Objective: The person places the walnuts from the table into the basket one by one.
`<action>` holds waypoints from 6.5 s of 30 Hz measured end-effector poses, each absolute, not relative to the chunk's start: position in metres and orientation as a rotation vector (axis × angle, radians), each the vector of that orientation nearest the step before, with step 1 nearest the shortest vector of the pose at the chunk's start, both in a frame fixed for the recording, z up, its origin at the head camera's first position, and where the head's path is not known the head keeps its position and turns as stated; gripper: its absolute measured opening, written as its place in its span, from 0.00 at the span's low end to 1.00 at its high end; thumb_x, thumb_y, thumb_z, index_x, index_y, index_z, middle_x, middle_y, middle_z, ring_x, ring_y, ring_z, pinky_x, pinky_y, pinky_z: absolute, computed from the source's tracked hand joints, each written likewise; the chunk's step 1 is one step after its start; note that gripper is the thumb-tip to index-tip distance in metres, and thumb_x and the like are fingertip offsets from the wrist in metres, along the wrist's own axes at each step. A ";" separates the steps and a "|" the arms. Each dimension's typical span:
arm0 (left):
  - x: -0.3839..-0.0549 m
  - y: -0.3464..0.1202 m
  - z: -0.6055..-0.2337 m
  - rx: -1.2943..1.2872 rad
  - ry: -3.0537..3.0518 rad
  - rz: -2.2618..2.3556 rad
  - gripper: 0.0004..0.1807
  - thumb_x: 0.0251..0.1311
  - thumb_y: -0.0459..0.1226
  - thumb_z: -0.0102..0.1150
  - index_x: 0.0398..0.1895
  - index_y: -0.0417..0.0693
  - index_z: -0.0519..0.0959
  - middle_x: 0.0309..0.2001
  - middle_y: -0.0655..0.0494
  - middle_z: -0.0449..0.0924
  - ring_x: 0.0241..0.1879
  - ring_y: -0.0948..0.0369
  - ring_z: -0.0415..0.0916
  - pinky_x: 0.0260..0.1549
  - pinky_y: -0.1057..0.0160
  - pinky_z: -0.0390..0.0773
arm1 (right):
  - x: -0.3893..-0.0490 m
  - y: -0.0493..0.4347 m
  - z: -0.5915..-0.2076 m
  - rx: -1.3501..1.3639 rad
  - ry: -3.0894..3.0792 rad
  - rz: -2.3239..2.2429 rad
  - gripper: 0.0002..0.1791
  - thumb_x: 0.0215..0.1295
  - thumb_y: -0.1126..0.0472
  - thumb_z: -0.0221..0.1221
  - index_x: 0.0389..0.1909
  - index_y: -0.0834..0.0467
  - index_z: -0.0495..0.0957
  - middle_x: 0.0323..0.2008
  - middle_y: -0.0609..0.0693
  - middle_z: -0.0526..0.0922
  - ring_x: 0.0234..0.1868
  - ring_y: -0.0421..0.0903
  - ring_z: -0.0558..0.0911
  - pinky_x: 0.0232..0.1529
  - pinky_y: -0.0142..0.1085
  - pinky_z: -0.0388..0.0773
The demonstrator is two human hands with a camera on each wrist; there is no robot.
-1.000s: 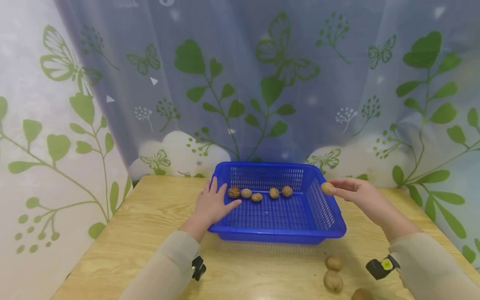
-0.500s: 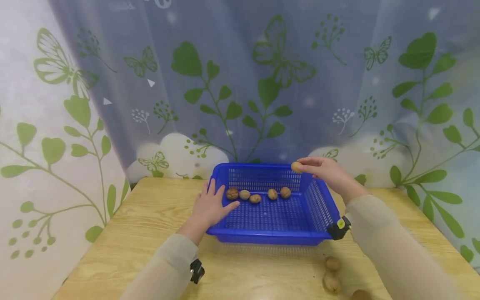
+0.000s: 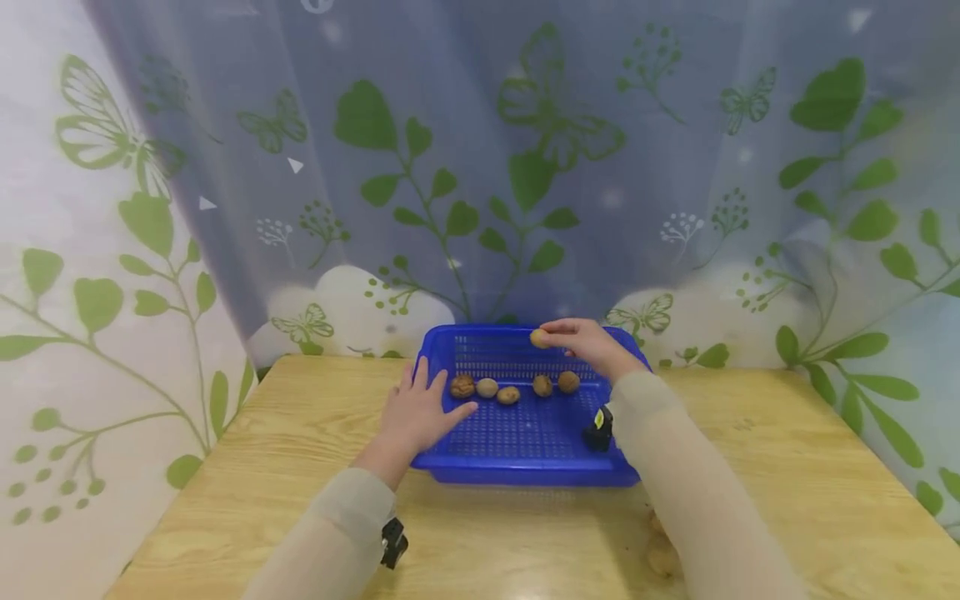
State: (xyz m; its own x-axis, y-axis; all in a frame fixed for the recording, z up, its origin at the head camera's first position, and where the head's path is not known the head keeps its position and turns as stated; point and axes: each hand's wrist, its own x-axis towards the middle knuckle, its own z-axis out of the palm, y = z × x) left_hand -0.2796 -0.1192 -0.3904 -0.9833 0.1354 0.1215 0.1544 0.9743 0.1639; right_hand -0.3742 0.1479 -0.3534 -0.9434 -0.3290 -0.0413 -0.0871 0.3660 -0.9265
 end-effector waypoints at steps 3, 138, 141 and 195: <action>-0.277 -0.120 -0.394 -0.236 -3.014 -0.257 0.48 0.43 0.71 0.29 0.62 0.49 0.56 0.64 0.42 0.39 0.62 0.47 0.31 0.53 0.46 0.48 | -0.374 0.144 -0.371 -0.356 2.406 -1.607 0.22 0.53 0.52 0.57 0.50 0.54 0.71 0.52 0.50 0.69 0.52 0.48 0.66 0.49 0.49 0.60; -0.284 -0.115 -0.389 -0.289 -2.963 -0.297 0.50 0.40 0.72 0.28 0.62 0.48 0.56 0.64 0.41 0.40 0.62 0.47 0.33 0.53 0.46 0.50 | -0.169 0.315 -0.405 -0.549 2.549 -1.274 0.20 0.59 0.58 0.51 0.52 0.58 0.68 0.50 0.55 0.71 0.43 0.39 0.73 0.39 0.32 0.71; -0.284 -0.116 -0.390 -0.287 -2.974 -0.293 0.51 0.40 0.73 0.26 0.62 0.49 0.56 0.64 0.41 0.39 0.62 0.47 0.33 0.53 0.47 0.49 | -0.167 0.316 -0.393 -0.487 2.524 -1.288 0.21 0.59 0.57 0.51 0.54 0.59 0.66 0.52 0.58 0.68 0.43 0.39 0.74 0.38 0.34 0.71; -0.284 -0.114 -0.398 -0.262 -2.993 -0.237 0.50 0.40 0.73 0.29 0.62 0.51 0.56 0.64 0.43 0.39 0.62 0.47 0.34 0.52 0.45 0.51 | -0.356 0.229 -0.378 -0.256 2.803 -1.644 0.31 0.52 0.51 0.57 0.53 0.65 0.65 0.51 0.62 0.69 0.52 0.55 0.66 0.51 0.47 0.60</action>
